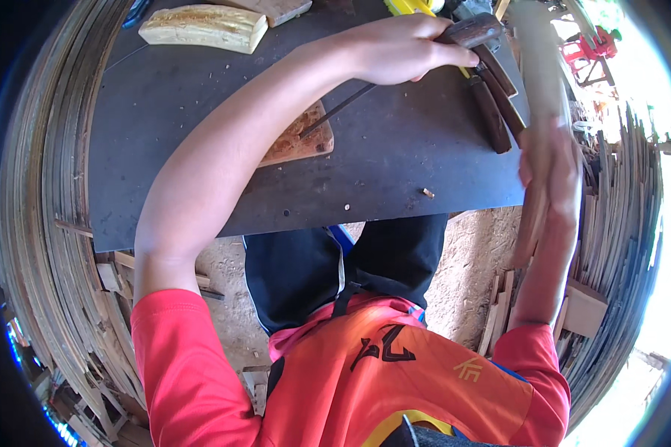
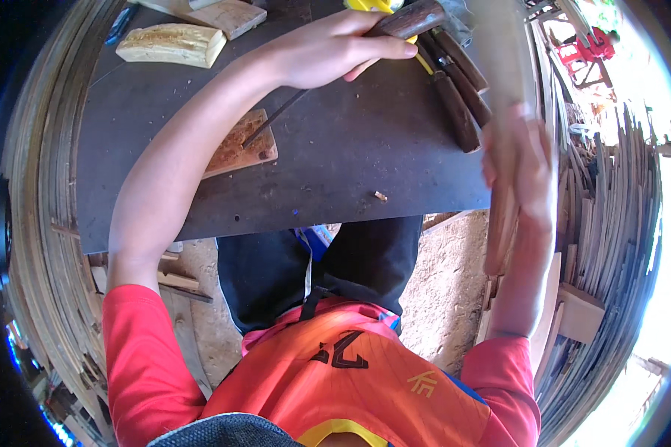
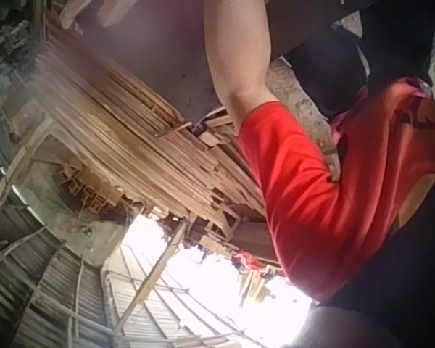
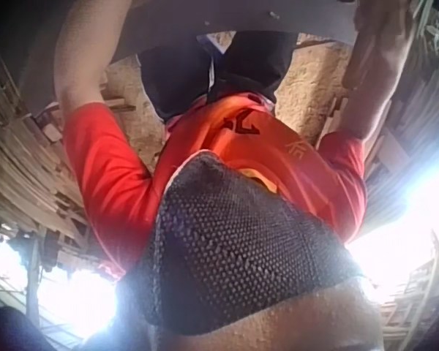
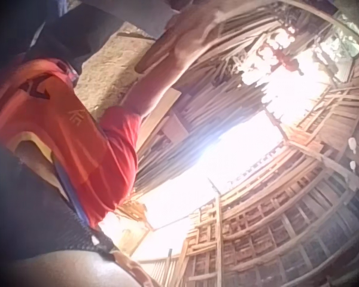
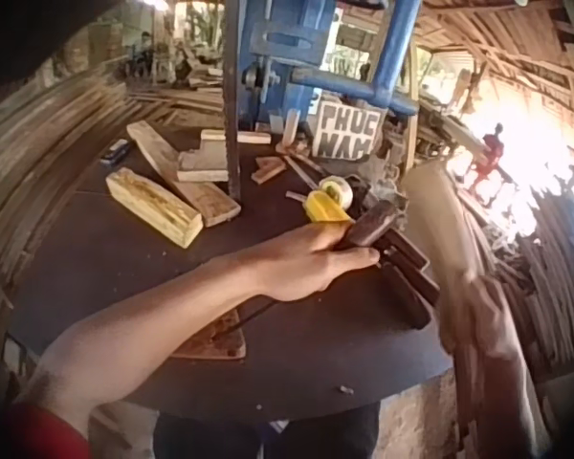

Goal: Chiseling a small piece of wood using a wood chisel and a wooden mallet.

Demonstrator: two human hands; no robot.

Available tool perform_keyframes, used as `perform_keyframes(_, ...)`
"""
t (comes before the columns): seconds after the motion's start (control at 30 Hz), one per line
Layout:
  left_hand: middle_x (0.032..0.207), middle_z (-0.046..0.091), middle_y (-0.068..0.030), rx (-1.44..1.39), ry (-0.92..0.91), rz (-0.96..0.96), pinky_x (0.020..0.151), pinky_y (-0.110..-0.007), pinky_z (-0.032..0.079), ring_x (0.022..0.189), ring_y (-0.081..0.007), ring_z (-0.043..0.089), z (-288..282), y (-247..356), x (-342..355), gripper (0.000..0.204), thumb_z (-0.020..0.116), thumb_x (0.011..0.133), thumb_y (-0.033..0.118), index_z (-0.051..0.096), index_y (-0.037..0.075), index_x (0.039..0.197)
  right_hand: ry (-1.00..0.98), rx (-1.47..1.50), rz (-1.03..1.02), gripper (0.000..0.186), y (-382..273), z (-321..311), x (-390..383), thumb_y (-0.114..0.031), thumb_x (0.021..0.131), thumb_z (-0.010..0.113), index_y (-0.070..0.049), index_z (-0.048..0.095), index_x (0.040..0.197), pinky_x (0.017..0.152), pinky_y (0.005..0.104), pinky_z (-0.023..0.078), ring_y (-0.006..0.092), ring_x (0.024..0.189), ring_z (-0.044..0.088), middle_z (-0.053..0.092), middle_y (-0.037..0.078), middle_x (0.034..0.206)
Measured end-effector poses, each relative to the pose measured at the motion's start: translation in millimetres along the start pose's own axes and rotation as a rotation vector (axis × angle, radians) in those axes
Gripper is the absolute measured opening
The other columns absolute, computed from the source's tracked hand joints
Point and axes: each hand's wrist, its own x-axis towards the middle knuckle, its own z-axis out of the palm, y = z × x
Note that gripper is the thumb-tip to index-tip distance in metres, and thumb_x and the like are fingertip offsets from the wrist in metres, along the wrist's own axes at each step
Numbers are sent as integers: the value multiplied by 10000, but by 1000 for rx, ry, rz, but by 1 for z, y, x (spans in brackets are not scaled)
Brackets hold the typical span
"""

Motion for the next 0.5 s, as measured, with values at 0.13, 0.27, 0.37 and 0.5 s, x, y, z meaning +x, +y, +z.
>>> perform_keyframes(0.13, 584, 416, 35, 7, -11, -102, 538, -265, 276, 532, -88, 405, -3, -10, 4, 426, 579, 1020, 493, 579, 83, 904, -13, 10, 99, 447, -16, 5, -10, -458, 1069, 502, -20, 587, 1036, 384, 276, 400, 143, 436, 529, 587, 101, 728)
perform_keyframes(0.27, 1047, 667, -54, -89, 106, 56, 562, -283, 426, 610, -84, 455, -38, 0, 8, 566, 477, 1091, 362, 376, 68, 1563, 147, 260, 89, 451, -10, 9, -10, -456, 1070, 498, -14, 571, 1020, 383, 278, 399, 143, 430, 515, 577, 99, 726)
perform_keyframes(0.37, 743, 578, -8, -143, 530, 186, 495, -275, 374, 542, -93, 413, -57, -1, 14, 330, 457, 1088, 340, 616, 51, 1083, 40, 306, 80, 451, 3, 28, -18, -444, 1067, 502, 2, 566, 1041, 387, 277, 405, 148, 433, 522, 585, 106, 728)
perform_keyframes(0.5, 582, 452, 24, -843, 703, 479, 486, -261, 298, 493, -88, 395, -83, 18, -10, 358, 440, 1090, 373, 513, 138, 829, -106, 300, 47, 466, 12, 59, -20, -403, 1055, 527, 38, 561, 1202, 392, 272, 410, 153, 442, 537, 605, 122, 740)
